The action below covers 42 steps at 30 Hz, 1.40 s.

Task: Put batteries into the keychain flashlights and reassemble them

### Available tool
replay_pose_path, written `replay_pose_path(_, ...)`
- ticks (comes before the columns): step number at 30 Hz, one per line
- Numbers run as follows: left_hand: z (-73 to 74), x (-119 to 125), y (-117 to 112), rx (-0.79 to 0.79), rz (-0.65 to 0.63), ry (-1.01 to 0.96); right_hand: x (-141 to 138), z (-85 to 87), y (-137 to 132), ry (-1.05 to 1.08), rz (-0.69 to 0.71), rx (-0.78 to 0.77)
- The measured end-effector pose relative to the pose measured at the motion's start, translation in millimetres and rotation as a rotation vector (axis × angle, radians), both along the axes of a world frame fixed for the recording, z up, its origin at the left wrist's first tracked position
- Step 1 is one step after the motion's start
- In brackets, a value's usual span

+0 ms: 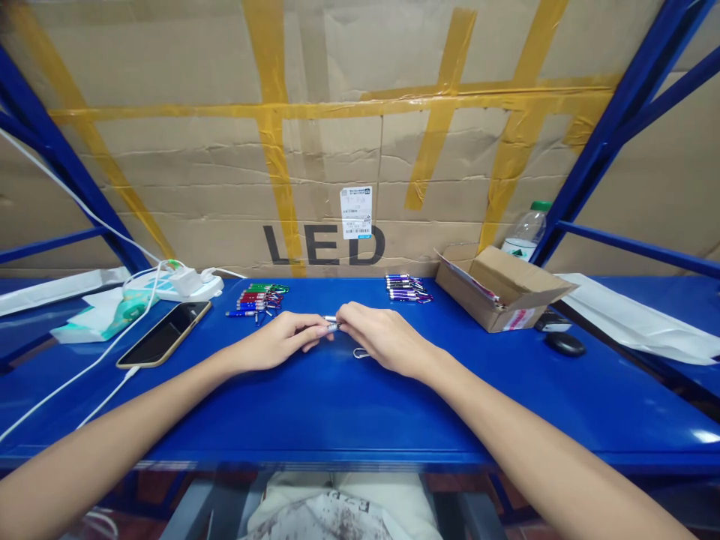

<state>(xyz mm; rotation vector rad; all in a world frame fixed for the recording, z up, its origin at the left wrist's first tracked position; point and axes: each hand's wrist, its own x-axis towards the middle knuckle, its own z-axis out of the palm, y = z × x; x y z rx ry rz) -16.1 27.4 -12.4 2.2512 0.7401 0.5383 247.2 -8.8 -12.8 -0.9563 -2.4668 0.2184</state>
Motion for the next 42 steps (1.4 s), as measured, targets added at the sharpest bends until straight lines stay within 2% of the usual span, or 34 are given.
replay_pose_path(2, -0.1, 1, -1, -0.117, 0.000, -0.021, 0, 1.6, -1, -0.017, 0.006, 0.031)
replay_pose_path(4, -0.9, 2, -1, -0.132, 0.021, -0.025, -1, 2.9, -1, 0.013, 0.008, 0.025)
replay_pose_path(6, -1.9, 1, -1, 0.015, 0.054, -0.008, -3, 3.7, -2, 0.083, -0.018, -0.040)
replay_pose_path(9, -3.4, -3, 0, 0.366, 0.083, 0.027, -7, 2.8, -2, 0.148, -0.077, -0.168)
replay_pose_path(11, -4.4, -5, 1, 0.525, 0.092, 0.040, -9, 0.8, -1, 0.159, -0.084, -0.234)
replay_pose_path(14, -5.5, -7, 2, 0.633, 0.105, 0.059, -10, -2.5, -1, 0.208, -0.051, -0.312)
replay_pose_path(16, -5.7, -7, 2, 0.650, 0.098, 0.074, -10, -3.8, -1, 0.250, -0.029, -0.358)
replay_pose_path(21, -2.4, -6, 0, 0.524, 0.061, 0.066, -8, -2.9, 1, 0.317, 0.011, -0.414)
replay_pose_path(26, 0.9, -5, -1, 0.401, 0.028, 0.029, -8, -0.9, 2, 0.317, 0.001, -0.407)
replay_pose_path(34, 1.3, -5, 1, 0.233, 0.000, 0.029, -5, -5.0, 5, 0.233, 0.020, -0.300)
replay_pose_path(42, 2.3, -3, -2, -0.095, 0.010, 0.030, -4, -3.4, 6, 0.105, 0.060, -0.059)
